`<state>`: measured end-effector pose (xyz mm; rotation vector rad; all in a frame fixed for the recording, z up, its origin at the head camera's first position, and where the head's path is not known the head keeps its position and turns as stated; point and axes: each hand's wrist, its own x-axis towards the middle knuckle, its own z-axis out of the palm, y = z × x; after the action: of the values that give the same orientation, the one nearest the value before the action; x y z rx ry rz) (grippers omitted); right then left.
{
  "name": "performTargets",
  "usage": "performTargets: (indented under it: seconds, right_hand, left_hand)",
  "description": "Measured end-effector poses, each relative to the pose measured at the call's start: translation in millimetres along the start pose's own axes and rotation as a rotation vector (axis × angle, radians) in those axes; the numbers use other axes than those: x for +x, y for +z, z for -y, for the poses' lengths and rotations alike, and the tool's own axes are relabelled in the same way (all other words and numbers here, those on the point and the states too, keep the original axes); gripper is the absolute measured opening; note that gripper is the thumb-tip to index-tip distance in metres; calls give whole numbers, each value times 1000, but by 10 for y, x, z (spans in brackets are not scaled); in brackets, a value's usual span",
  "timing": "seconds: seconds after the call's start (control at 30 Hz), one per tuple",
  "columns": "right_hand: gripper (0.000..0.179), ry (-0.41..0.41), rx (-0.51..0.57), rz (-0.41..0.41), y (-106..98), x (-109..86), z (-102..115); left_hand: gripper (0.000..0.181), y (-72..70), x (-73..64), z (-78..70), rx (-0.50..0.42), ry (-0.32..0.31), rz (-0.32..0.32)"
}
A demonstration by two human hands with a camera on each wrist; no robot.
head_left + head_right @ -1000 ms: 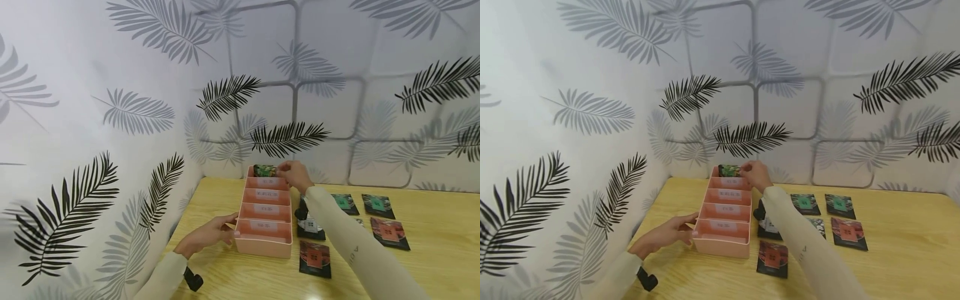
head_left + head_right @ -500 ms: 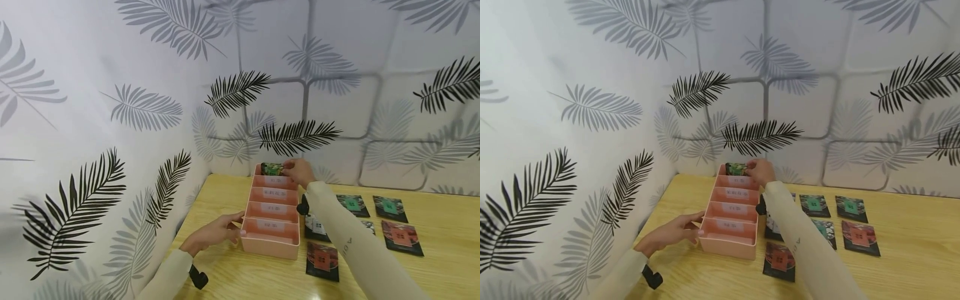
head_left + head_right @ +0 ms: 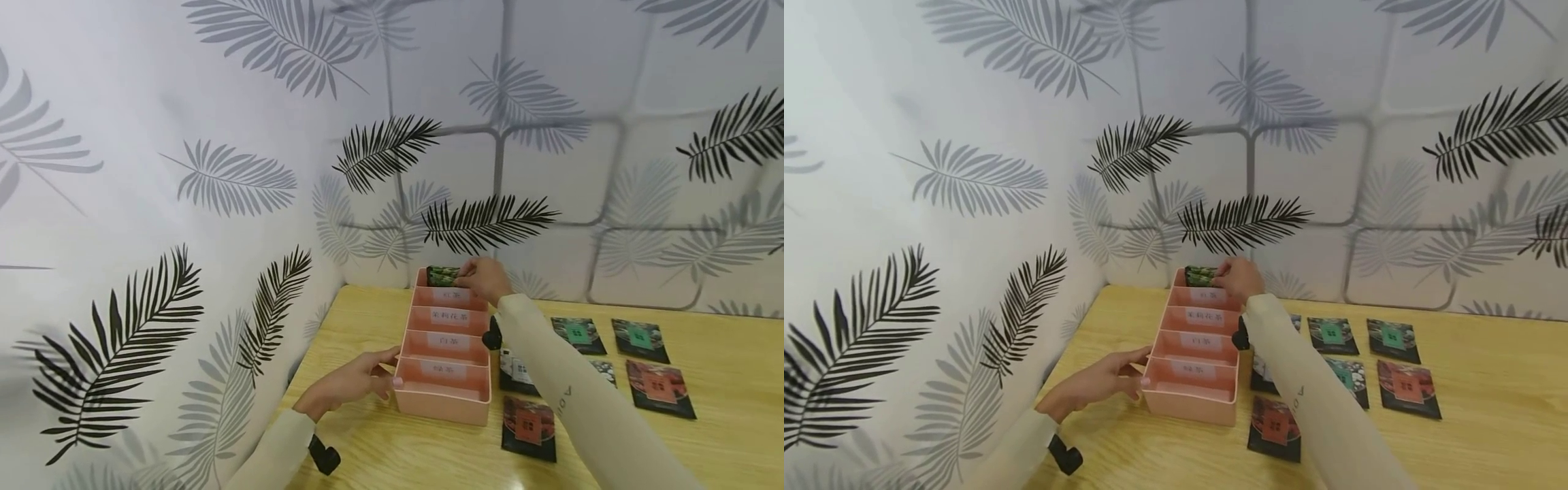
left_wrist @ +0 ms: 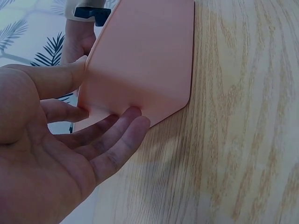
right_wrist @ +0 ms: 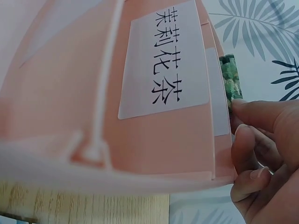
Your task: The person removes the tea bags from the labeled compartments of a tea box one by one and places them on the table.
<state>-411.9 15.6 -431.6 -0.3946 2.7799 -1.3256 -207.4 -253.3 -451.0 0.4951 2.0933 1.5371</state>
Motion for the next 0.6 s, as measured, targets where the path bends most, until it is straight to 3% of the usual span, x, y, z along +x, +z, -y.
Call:
performTargets:
  seconds: [0.3,0.6]
  right_hand:
    - [17,-24,-92,3,-6,-6,-7]
    - [21,-96,-70,-15,-81,-20,-30]
  left_hand:
    - [63,1,-12,-4,2,1,9]
    - [67,2,8,10,-6,14,13]
